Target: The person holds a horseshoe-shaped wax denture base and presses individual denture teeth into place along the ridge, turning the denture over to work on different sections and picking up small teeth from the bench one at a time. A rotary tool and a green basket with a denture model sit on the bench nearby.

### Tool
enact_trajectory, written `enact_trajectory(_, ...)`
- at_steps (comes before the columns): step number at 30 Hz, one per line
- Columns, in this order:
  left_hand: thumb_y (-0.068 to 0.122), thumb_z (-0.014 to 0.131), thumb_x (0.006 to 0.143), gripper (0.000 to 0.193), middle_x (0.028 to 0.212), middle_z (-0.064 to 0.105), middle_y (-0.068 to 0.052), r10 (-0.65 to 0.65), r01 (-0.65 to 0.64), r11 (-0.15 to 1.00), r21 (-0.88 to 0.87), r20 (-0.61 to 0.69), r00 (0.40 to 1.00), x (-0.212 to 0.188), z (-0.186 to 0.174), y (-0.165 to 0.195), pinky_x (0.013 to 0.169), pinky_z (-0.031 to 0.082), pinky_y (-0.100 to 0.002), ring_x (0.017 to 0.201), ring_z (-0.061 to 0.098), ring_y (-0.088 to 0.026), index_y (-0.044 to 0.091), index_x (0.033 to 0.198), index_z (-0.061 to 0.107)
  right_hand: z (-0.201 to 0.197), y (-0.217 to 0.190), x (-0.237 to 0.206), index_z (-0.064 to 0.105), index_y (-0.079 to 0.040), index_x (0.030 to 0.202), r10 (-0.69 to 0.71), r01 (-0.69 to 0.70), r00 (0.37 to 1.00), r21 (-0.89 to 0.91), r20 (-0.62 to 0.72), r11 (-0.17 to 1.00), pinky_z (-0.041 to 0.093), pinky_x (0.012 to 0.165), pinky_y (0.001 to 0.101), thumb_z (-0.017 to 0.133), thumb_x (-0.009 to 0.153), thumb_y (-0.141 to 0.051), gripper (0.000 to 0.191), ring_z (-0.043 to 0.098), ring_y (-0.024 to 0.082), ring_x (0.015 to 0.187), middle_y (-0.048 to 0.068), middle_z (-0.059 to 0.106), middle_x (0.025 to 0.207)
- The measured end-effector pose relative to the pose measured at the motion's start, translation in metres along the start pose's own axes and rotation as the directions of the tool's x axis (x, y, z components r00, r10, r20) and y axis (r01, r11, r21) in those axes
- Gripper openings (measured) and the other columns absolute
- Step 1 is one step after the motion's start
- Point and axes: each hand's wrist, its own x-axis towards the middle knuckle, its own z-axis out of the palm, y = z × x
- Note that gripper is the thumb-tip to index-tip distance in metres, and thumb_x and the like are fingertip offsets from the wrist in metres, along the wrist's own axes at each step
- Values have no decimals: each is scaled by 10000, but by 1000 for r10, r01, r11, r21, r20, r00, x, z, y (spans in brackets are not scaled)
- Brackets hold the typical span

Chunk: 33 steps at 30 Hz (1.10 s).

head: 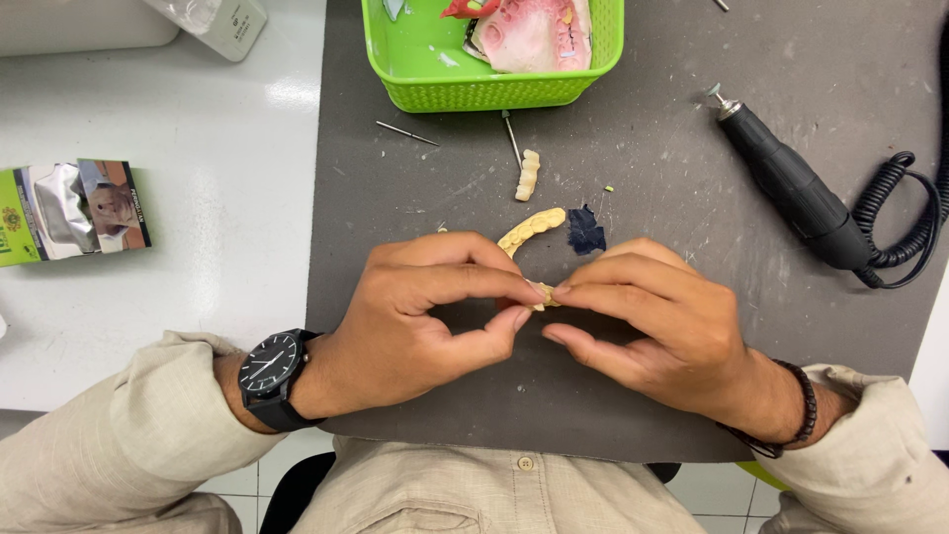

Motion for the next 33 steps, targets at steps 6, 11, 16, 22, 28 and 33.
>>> enact_trajectory(6,41,810,913,188,1063,765,-62,81,-80,996,-39,44,996,-4,6,2,810,637,-260,939,784,-166,43,1087,737,0,-5,-7,712,-17,1014,-35,38,998,77,-46,996,591,724,314,889,798,-10,279,728,216,862,99,735,939)
enact_trajectory(11,28,831,877,194,1051,762,-72,171,-174,984,40,52,984,-6,7,-1,815,642,-277,945,781,-192,36,1045,735,0,-6,-7,729,-1,989,-3,6,1000,95,-31,995,580,698,302,887,783,-20,260,724,225,844,110,748,929)
enact_trajectory(16,26,843,877,201,1064,740,-73,224,-227,973,39,75,972,-7,8,-4,823,644,-279,956,773,-191,33,1046,734,0,-6,-7,731,4,1004,24,-21,1000,188,-11,982,588,728,311,866,802,-22,244,738,220,864,113,754,940)
enact_trajectory(22,43,848,910,231,1104,717,-84,336,-345,937,61,120,934,-5,3,-6,865,623,-319,1004,742,-208,27,1114,742,-2,-5,-10,730,19,1051,110,-128,991,350,71,928,616,783,308,811,853,-7,216,756,225,911,124,770,989)
enact_trajectory(28,58,862,911,261,1066,712,-97,382,-392,917,78,111,917,-5,3,-6,838,603,-337,983,734,-226,11,1133,733,-3,-3,-13,745,22,1062,186,-236,970,439,153,867,623,771,295,780,873,13,192,762,211,907,119,780,991)
enact_trajectory(33,57,863,918,272,1072,716,-107,391,-402,912,82,121,912,-5,2,-7,850,610,-341,995,739,-234,3,1144,722,-3,-2,-13,745,16,1049,182,-227,972,410,145,883,623,753,286,792,864,-4,192,759,202,895,111,777,976)
